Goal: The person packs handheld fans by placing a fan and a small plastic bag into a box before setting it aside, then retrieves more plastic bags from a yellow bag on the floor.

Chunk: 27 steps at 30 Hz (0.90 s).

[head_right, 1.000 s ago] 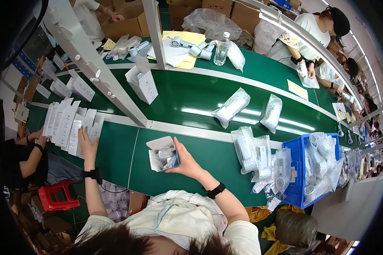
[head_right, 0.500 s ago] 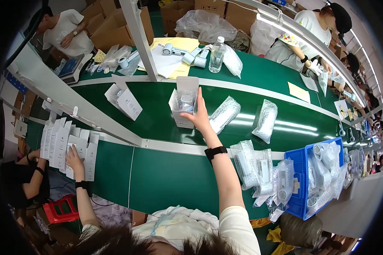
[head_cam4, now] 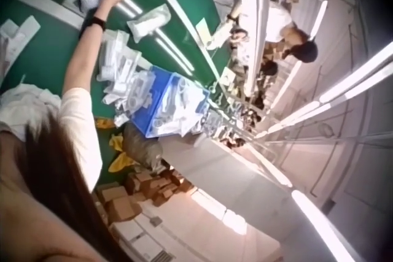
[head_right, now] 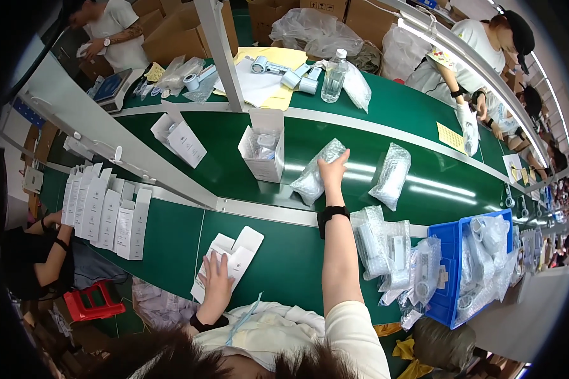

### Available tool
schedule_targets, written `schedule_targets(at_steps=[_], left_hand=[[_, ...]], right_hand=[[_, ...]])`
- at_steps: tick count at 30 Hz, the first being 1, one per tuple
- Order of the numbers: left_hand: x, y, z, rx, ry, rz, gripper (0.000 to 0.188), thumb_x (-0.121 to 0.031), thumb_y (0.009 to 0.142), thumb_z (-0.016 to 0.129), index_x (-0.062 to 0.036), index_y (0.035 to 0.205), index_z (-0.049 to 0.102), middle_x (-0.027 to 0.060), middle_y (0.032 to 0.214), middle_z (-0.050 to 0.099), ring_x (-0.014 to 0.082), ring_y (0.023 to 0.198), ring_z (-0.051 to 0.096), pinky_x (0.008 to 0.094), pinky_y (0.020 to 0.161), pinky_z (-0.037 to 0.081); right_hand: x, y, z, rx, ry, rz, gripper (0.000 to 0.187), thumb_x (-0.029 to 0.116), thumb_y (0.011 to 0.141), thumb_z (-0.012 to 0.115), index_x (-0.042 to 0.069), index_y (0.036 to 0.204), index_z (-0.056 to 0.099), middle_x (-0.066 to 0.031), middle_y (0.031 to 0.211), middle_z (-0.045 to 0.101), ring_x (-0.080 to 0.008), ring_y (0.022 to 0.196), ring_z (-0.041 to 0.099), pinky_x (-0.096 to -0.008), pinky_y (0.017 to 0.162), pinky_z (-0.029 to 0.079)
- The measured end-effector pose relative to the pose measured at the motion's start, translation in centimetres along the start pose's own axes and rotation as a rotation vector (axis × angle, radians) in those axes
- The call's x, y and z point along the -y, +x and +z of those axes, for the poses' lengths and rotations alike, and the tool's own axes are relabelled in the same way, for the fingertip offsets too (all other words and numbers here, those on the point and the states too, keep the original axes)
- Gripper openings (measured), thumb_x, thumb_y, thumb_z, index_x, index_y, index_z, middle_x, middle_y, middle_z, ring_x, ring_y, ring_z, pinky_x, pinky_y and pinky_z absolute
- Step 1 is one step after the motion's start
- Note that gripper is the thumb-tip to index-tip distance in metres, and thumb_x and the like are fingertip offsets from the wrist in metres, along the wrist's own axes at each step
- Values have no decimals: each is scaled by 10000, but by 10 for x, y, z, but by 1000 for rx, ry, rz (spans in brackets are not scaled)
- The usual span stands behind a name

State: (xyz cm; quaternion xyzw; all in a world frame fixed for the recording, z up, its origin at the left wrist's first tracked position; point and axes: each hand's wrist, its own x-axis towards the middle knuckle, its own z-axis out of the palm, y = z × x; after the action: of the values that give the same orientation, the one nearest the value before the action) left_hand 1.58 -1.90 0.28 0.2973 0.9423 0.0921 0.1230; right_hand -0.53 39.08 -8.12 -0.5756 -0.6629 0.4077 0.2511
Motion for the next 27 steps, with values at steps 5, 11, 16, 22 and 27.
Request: schedule_targets(at_steps=[5,11,16,22,27], left_hand=[[18,40,-34,-22,-290,149,868,-235,584,775,-63,1303,321,191,1225,346,371,1109,338,422,972,304],[47,76,33,394,-453,403,875,-201,624,753,-94,1342,266,175,1298,331,346,1183,328,377,984,300],[10,69,5,614,-908,334,922,-141,606,766,-82,1351,226,148,1330,335,253,1170,399,331,961,342],[-48,56,-25,235,-922,494,773,-155,625,757,-103,1260,319,132,1262,395,299,1146,419,369,928,368],[-60,47,-10,109,-947,426,742,-117,585,787,-78,1171,333,150,1202,419,296,1110,444,396,881,399]], right_hand=[[-11,-44,-42,196,604,-129,793,88,690,633,86,1344,185,-166,1149,445,-337,1027,481,-451,852,424],[5,-129,-99,416,1222,176,583,53,744,570,93,1256,295,-106,1122,465,-247,1018,503,-406,854,447],[22,-183,-115,217,1422,185,523,74,766,559,108,1233,327,-89,1112,466,-236,1027,494,-402,883,437],[63,-225,-117,51,1491,121,618,62,761,582,114,1279,248,-103,1198,396,-250,1082,433,-392,904,396],[60,-235,-99,-192,1038,-225,651,34,735,616,113,1263,245,-97,1205,387,-248,1058,423,-377,881,385]])
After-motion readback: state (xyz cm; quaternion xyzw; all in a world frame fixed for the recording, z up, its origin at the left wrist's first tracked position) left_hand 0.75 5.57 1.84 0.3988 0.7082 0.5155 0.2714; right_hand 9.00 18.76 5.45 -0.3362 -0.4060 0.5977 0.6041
